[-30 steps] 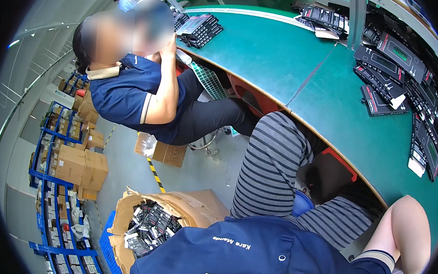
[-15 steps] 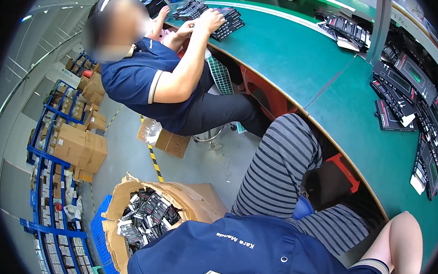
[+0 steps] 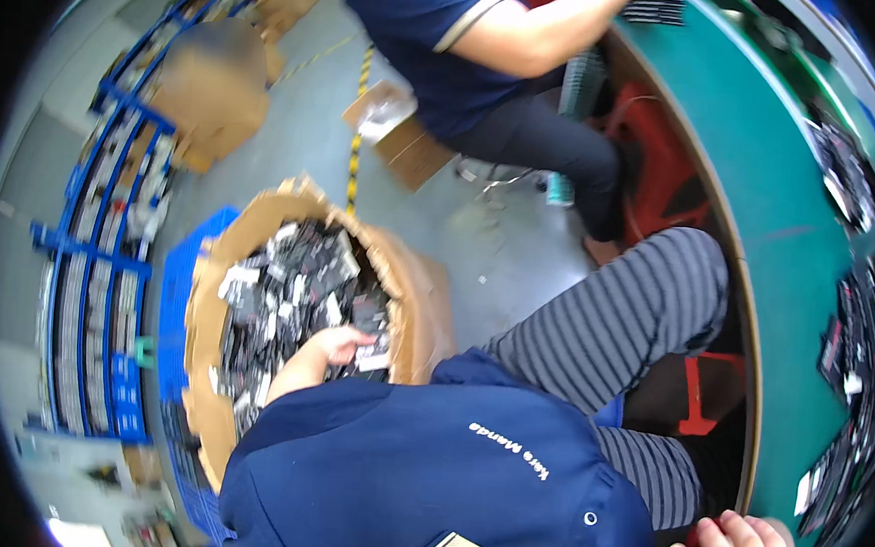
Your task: The person sits at a green assembly table and repeatedly picks up small black rectangular boxes from a large cardboard bin. They place each box into a clear plastic sleeve, seal the sleeve, and stack the packaged items on the table. The process is repetitive and involves handling the boxes and sleeves by hand.
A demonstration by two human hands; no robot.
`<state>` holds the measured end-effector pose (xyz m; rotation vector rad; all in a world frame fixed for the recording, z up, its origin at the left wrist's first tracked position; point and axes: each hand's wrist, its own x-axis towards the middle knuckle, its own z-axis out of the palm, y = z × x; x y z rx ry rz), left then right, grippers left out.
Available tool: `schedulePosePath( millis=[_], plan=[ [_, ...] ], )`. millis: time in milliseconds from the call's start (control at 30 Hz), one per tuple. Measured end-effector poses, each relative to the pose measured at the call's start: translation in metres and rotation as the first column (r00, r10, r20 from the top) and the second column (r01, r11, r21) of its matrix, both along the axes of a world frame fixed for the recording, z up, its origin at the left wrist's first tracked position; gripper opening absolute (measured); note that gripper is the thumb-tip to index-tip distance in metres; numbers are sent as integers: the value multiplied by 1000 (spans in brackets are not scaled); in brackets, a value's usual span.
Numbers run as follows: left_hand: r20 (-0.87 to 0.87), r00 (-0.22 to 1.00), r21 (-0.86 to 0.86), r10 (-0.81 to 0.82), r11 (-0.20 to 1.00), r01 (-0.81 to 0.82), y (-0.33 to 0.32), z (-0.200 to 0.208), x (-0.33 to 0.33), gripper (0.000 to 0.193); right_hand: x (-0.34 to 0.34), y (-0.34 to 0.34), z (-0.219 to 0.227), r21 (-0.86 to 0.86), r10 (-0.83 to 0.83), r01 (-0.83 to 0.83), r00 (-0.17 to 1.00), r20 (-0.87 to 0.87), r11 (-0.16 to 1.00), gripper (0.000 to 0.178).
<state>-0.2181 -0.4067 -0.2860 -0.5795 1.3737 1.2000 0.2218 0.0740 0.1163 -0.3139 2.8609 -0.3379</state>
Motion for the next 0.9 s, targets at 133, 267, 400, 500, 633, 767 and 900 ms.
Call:
schedulePosePath(
  millis=[133,267,400,500,633,767,900],
  plan=[
    [-219,972,147,80,988,-48,38,-11,36,30,-37,10,-19,-116,-128,129,992,20,985,49],
    [-470,331,-761,-818,566,317,42,-70,106,64,-88,80,-80,-180,-288,259,945,-156,949,40],
    [-431,464,-745,-774,596,300,72,-60,114,70,-109,168,-206,-100,-420,458,678,-603,883,50],
    [-622,531,-448,-575,818,361,42,-59,88,68,-114,159,-212,-77,-445,457,791,-419,886,51],
    [-505,689,-236,-520,851,469,-2,-70,16,82,-113,164,-216,-36,-433,460,802,-411,887,51],
    [-67,347,-689,-936,295,662,35,-60,-4,131,-112,162,-216,-34,-451,481,794,-408,876,48],
    [38,185,-648,-982,117,753,74,-54,6,155,-112,158,-214,-8,-460,502,785,-416,865,45]
  ],
)
